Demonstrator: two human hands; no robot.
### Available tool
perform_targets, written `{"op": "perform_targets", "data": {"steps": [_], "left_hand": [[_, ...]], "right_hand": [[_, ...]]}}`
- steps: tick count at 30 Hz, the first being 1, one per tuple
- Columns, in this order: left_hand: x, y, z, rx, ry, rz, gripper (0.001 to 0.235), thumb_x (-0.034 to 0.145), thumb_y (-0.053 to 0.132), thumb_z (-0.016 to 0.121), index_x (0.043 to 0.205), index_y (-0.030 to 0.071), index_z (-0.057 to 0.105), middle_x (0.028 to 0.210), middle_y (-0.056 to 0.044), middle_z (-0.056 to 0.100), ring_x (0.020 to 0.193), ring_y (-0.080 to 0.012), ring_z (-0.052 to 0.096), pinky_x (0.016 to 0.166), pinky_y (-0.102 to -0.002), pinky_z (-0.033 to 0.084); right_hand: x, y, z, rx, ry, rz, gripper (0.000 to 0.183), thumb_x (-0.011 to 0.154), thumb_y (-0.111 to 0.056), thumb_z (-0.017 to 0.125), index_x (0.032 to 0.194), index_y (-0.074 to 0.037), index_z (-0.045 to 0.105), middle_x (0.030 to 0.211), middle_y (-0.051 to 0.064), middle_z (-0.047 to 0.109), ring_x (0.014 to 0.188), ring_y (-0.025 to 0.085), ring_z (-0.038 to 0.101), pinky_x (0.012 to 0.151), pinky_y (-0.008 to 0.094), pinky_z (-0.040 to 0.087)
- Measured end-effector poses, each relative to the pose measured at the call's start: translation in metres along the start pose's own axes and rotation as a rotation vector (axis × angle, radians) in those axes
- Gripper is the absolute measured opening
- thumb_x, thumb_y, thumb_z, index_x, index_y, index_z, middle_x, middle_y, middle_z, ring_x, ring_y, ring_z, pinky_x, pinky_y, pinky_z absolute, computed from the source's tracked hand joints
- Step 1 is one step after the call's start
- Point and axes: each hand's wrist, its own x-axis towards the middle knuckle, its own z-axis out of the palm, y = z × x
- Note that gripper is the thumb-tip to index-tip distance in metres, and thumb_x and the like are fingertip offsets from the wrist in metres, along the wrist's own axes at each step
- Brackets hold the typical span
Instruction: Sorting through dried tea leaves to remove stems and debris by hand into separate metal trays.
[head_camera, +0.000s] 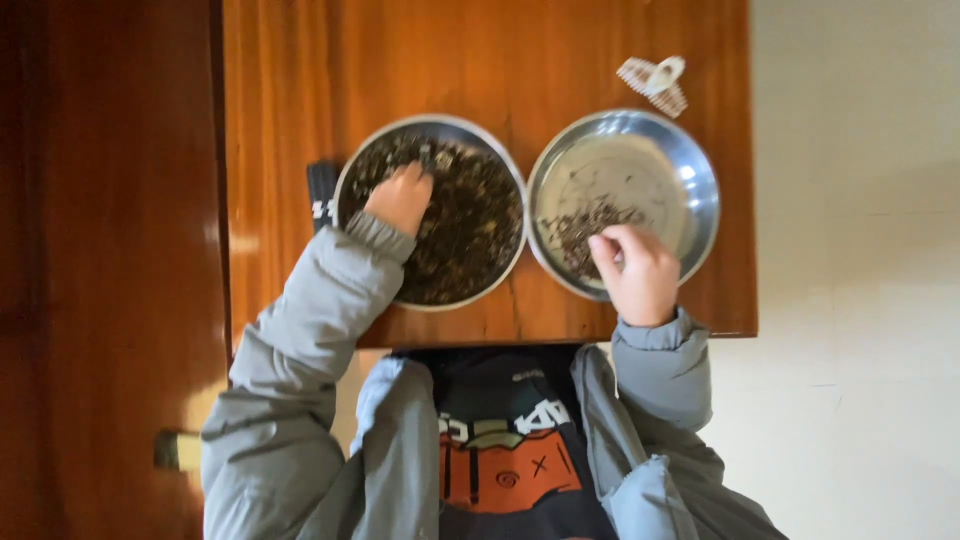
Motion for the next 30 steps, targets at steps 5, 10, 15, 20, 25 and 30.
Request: {"op": "perform_targets", "data": {"steps": [5,10,15,20,25,30], "left_hand": [[0.003,0.010,-0.023,-0.044,-0.090,-0.008,0.021,0.090,-0.005,0.071,0.110,-0.005,0.063,0.119,-0.020,0.059,0.114,-0.0367,0.065,0.072,-0.043,0.066],[0.001,0.012,-0.014,-0.048,-0.070,-0.045,0.023,0.093,-0.004,0.065,0.115,-0.005,0.057,0.122,-0.024,0.054,0.117,-0.0398,0.063,0.075,-0.043,0.069],[-0.007,0.012,-0.005,-0.136,-0.039,-0.127,0.021,0.096,-0.009,0.056,0.115,-0.003,0.050,0.119,-0.025,0.055,0.114,-0.0436,0.065,0.082,-0.049,0.069],[-0.016,0.001,0.014,-0.200,0.090,-0.004,0.018,0.095,-0.008,0.061,0.105,0.006,0.056,0.106,-0.015,0.057,0.099,-0.0386,0.071,0.075,-0.044,0.068],[-0.018,0.002,-0.005,-0.161,0.197,-0.007,0.012,0.094,-0.001,0.068,0.095,0.010,0.067,0.098,-0.008,0.059,0.086,-0.0331,0.074,0.070,-0.040,0.067],[-0.014,-0.009,-0.025,-0.191,0.217,-0.103,0.013,0.097,0.013,0.072,0.087,0.008,0.066,0.081,-0.007,0.060,0.072,-0.0327,0.074,0.062,-0.045,0.063]], "right_hand": [[0.002,0.004,0.006,0.084,0.007,0.026,0.012,0.095,-0.030,0.079,0.091,-0.020,0.072,0.068,0.000,0.067,0.066,0.020,0.069,0.064,0.034,0.058],[0.006,-0.005,0.002,0.108,0.003,-0.011,0.012,0.095,-0.027,0.078,0.090,-0.019,0.071,0.068,0.000,0.066,0.064,0.021,0.068,0.061,0.034,0.057],[0.011,-0.014,0.005,0.130,0.012,-0.076,0.012,0.095,-0.024,0.078,0.088,-0.019,0.070,0.067,-0.002,0.066,0.064,0.017,0.068,0.061,0.030,0.057],[0.017,-0.033,-0.001,0.208,-0.019,-0.090,0.010,0.096,-0.016,0.076,0.088,-0.013,0.070,0.066,0.003,0.067,0.062,0.020,0.068,0.059,0.030,0.058],[0.017,-0.039,-0.005,0.215,-0.041,-0.125,0.012,0.096,-0.016,0.076,0.086,-0.012,0.071,0.065,0.003,0.067,0.062,0.020,0.068,0.058,0.031,0.058],[0.009,-0.040,-0.006,0.101,-0.007,-0.127,0.011,0.096,-0.022,0.080,0.093,-0.016,0.072,0.072,0.003,0.066,0.067,0.022,0.068,0.063,0.035,0.058]]}}
